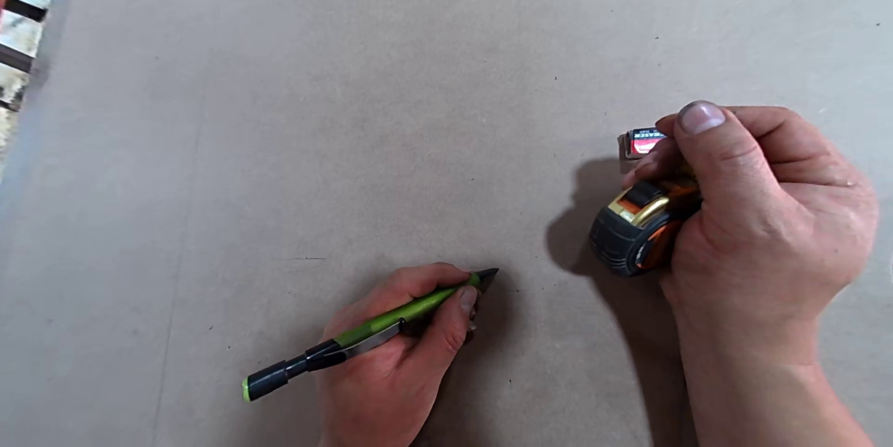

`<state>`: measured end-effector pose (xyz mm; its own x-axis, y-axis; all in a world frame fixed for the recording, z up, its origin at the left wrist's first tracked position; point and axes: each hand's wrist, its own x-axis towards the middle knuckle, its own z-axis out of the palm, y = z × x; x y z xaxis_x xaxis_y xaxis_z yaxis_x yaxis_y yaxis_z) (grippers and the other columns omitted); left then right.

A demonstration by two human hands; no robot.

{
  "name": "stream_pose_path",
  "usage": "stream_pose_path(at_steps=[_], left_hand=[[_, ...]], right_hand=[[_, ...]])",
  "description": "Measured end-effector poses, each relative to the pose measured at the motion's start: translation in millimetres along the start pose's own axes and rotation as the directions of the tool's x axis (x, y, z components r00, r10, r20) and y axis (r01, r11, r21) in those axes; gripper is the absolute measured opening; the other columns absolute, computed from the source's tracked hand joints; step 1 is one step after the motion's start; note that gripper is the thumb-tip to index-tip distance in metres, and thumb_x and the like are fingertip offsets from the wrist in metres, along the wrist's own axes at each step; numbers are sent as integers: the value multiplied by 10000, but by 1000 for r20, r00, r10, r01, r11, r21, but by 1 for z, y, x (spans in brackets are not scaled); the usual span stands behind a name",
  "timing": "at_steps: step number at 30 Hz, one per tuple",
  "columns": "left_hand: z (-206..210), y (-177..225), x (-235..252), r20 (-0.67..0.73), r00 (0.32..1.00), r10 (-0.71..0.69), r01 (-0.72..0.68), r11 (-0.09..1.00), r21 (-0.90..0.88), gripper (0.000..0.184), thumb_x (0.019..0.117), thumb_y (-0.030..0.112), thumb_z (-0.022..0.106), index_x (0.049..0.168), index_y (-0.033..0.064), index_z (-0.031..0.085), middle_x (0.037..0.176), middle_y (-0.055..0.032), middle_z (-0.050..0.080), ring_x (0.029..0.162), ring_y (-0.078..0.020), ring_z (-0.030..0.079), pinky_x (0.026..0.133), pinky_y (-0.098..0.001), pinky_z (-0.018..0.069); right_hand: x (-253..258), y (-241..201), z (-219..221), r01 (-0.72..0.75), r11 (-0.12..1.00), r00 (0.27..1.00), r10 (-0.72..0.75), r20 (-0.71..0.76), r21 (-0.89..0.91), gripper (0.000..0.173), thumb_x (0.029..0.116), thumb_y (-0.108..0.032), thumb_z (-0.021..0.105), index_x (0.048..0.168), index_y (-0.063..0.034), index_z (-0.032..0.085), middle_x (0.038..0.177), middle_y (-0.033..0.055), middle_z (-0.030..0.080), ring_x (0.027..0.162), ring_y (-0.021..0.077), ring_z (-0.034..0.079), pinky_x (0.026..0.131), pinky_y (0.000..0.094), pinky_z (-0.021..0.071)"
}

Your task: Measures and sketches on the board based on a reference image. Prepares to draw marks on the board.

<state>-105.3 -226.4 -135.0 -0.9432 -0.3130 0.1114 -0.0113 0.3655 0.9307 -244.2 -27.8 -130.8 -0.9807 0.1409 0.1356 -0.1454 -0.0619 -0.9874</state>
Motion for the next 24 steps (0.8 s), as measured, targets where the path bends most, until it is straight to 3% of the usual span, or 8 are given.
stream_pose_path(at_steps=[10,15,24], left_hand=[[0,1,0,0,1000,15,-15,999,33,138,931,229,749,1036,139,757,847,23,741,667,-83,688,573,-207,594],[-1,-2,0,42,999,32,-33,999,22,138,940,228,746,1046,140,757,872,10,750,682,-105,701,578,-226,605],[-1,-1,1,-44,999,24,-24,1000,-3,133,937,238,738,1027,141,743,842,10,732,656,-104,687,565,-226,599]], right_hand=[[0,0,1,15,1000,1000,-15,2,4,149,1050,-142,584,949,-64,662,777,29,713,666,162,720,617,322,650],[1,0,3,20,1000,1000,-20,-6,-2,147,1043,-130,592,927,-69,659,752,19,711,643,147,713,598,303,642],[1,1,3,29,1000,1000,-29,-3,8,153,1042,-121,586,917,-69,657,750,23,707,649,154,712,605,311,643]])
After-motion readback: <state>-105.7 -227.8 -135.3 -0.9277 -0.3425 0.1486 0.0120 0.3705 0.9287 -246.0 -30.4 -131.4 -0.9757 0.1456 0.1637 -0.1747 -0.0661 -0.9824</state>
